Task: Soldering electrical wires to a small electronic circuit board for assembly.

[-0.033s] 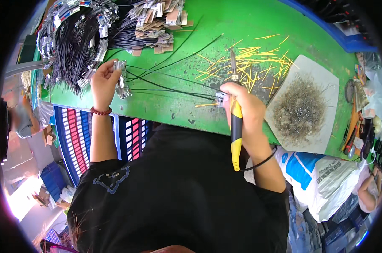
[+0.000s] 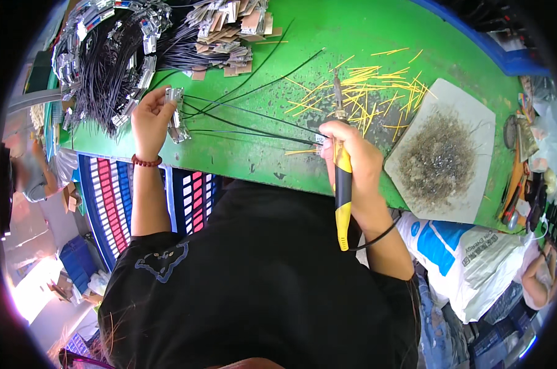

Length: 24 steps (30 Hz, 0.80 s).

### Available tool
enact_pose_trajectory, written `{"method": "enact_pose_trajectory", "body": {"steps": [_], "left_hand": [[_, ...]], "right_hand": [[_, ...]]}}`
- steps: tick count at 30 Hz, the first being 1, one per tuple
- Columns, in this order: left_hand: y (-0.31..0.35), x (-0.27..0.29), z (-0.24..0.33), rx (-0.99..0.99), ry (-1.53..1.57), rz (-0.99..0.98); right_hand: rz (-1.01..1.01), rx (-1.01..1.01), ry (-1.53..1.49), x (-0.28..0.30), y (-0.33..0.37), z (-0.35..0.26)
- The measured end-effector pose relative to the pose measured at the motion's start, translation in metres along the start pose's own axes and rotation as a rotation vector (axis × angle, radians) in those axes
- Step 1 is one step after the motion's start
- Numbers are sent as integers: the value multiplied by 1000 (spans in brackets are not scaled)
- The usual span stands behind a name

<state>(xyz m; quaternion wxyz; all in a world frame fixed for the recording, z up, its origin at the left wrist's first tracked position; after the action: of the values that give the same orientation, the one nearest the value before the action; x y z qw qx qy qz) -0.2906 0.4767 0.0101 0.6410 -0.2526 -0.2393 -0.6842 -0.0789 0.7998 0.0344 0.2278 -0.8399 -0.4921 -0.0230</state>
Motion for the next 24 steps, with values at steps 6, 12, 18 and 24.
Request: {"method": "enact_pose_trajectory", "body": {"steps": [6,12,18,24], "left_hand": [[56,-31,136,-733,-262,66],[129,-144,179,-604,115,-671],[129,-148,174,-667,58,-589],[141,-138,194,-925,158,-421]], "right_hand": [[25,26,-55,-12,9,-4],[-16,5,-49,1,10,-12],[53,-258,-144,24,21,11],[1,-199,-49,9,11,22]]}}
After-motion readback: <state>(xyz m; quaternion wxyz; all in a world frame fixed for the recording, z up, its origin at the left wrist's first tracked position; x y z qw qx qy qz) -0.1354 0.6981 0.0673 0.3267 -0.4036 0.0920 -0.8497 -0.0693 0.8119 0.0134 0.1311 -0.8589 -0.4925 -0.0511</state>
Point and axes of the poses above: each hand's wrist, its own y-axis away from the middle knuckle, its own x-axis out of the back of the hand, z = x × y, the point moved 9 cm from there along -y, towards the middle knuckle, and after that the axes turned 6 degrees about z, right-handed, at the moved point
